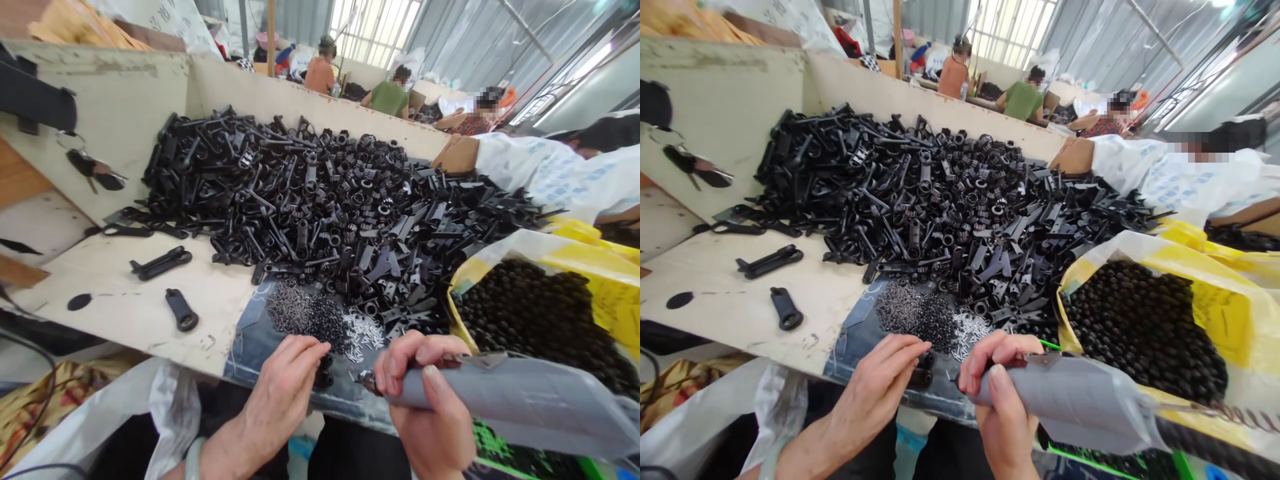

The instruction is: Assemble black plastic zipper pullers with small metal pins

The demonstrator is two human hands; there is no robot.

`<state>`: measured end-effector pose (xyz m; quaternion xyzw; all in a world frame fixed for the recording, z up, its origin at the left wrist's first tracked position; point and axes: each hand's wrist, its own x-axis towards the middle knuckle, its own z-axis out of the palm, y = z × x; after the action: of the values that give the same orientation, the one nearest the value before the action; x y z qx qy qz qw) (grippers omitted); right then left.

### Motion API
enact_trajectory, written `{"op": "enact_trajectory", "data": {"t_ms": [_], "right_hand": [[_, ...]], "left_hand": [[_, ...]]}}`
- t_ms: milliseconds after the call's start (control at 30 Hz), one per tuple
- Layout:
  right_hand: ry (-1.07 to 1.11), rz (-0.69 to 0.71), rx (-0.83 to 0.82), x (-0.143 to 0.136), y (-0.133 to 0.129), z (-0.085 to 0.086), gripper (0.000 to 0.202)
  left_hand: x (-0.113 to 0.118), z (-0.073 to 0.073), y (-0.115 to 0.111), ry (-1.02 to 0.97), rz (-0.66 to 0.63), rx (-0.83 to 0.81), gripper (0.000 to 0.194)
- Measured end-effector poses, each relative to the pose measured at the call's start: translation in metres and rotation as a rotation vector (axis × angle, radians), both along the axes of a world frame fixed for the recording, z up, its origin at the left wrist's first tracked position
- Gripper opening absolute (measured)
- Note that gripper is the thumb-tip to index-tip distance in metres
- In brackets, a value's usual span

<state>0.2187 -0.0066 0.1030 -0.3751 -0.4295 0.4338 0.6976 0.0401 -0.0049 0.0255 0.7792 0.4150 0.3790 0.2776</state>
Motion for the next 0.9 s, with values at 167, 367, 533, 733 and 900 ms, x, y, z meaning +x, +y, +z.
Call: {"op": "enact_trajectory", "data": {"t_ms": [167,367,533,733,900], "right_hand": [[0.06,0.071,-0.02,-0.017,0.013,0.004,0.017],[0.062,0.077,0.007,-0.023,0.017,0.008,0.016],[0.065,0.076,0.028,-0.025,0.017,0.008,0.016],[0.028,0.097,0.04,-0.025,0.013,0.005,0.017],[-0.04,0.111,0.066,-0.025,0.009,0.002,0.018]], "left_hand": [[-0.001,0.013,0.006,0.047,0.005,0.114,0.027],[0.002,0.016,0.011,-0.022,0.023,0.218,0.011],[0.004,0.017,0.009,-0.104,-0.018,0.049,0.013],[0.004,0.018,0.005,-0.11,-0.026,-0.019,0.016],[0.005,0.018,0.003,-0.079,-0.027,-0.092,0.014]]}}
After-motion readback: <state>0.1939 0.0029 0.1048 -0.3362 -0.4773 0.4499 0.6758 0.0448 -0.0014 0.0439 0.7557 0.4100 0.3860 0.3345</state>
